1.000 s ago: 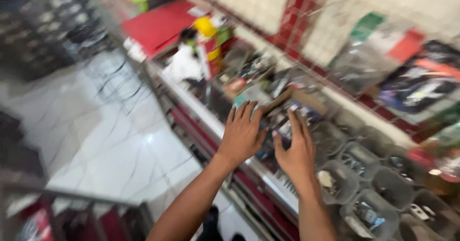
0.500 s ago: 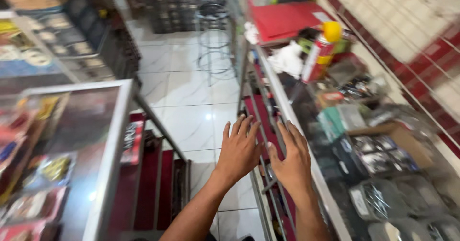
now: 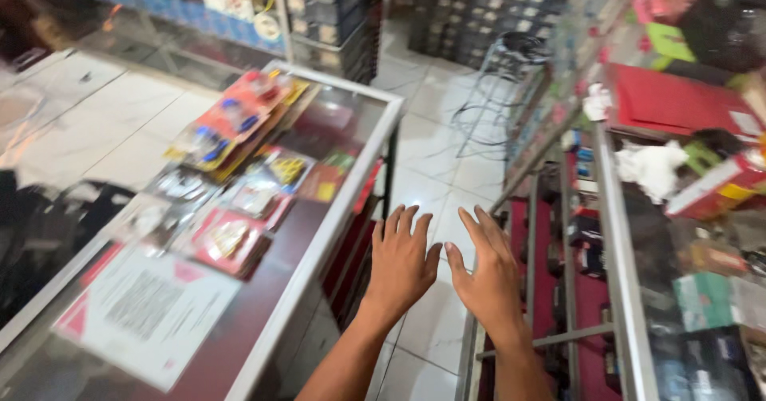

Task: The person picks up packaged motorcycle parts from a display counter, carries them to a wall rack, and hangs them onto metal hooks one by one.

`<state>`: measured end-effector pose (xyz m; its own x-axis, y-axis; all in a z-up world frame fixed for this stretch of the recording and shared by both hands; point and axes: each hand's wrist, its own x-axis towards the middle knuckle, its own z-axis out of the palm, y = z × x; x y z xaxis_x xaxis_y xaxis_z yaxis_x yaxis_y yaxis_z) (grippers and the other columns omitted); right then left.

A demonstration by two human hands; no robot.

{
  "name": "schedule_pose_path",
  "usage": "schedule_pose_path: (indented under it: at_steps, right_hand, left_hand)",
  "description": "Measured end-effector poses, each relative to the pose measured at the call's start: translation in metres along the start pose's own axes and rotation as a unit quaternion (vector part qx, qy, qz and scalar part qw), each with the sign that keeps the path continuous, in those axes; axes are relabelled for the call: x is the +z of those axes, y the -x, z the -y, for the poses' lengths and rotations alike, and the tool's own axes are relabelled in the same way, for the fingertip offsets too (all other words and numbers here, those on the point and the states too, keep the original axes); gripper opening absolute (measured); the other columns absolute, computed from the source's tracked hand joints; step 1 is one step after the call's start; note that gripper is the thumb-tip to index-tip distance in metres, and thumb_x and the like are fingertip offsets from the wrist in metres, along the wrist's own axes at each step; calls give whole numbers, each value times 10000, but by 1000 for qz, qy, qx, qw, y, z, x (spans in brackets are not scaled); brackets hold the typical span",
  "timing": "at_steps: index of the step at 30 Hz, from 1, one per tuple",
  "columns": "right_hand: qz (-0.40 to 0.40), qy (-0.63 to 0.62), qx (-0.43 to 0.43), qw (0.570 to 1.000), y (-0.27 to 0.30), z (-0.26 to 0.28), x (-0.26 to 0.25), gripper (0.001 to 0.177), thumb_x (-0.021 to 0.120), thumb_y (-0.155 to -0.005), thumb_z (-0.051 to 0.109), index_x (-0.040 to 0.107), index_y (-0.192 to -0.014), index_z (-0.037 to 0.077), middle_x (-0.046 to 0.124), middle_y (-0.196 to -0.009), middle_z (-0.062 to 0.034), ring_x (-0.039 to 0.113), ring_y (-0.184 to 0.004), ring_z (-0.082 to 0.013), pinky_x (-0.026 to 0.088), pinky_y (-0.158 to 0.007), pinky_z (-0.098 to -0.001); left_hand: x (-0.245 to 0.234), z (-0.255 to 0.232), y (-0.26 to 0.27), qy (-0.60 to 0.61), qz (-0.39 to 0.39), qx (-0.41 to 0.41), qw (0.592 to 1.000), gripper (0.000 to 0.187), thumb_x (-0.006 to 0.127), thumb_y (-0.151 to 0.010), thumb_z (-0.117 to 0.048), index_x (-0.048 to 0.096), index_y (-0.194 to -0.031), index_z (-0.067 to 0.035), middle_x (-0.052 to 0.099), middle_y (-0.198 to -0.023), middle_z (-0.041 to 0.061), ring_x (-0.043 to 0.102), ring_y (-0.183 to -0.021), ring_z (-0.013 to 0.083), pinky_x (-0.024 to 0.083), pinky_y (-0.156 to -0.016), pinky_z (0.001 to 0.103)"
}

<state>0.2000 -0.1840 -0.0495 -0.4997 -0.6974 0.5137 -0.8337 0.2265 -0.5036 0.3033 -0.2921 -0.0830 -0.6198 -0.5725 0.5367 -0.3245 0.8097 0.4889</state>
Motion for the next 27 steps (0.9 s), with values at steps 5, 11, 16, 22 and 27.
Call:
schedule_pose_path:
  at_steps: [5,11,16,22,27]
  right_hand:
    - [29,-34,-44,998,9,48,33,540,724,-883,173,595,-1400,88,573,-1453,-219,539,-1327,-430,440,-1085,-504]
    - [62,-76,-110,989,6,110,71,541,740,-854,140,612,-1375,71,596,-1418,-213,561,-1285,-420,450,-1064,-492]
    - [116,-119,-152,974,2,146,104,525,741,-863,134,615,-1367,60,612,-1401,-200,572,-1271,-404,471,-1049,-467]
    - [156,-180,-234,943,-23,165,151,556,743,-837,106,597,-1366,21,614,-1378,-215,555,-1282,-422,432,-1085,-479]
    - [223,-227,-258,912,-51,170,194,539,724,-827,106,616,-1351,39,638,-1339,-199,575,-1236,-410,452,-1044,-470]
  left_hand:
    - [-42,27,31,-22,-60,-59,996,477,718,-871,-188,594,-1300,-22,559,-1389,204,471,-1346,410,349,-1085,620]
    - [-98,58,55,-64,-136,-128,980,518,714,-850,-200,585,-1314,-7,567,-1348,213,490,-1295,419,354,-1064,598]
    - [-130,85,76,-68,-166,-207,962,521,723,-846,-217,591,-1307,-12,577,-1333,222,507,-1261,411,375,-1044,561]
    - [-155,128,86,-119,-206,-270,933,490,735,-842,-214,616,-1272,-11,569,-1337,242,520,-1257,422,408,-1036,527]
    - [-164,156,82,-160,-213,-360,894,513,758,-832,-257,625,-1266,-18,574,-1345,224,532,-1246,414,438,-987,525]
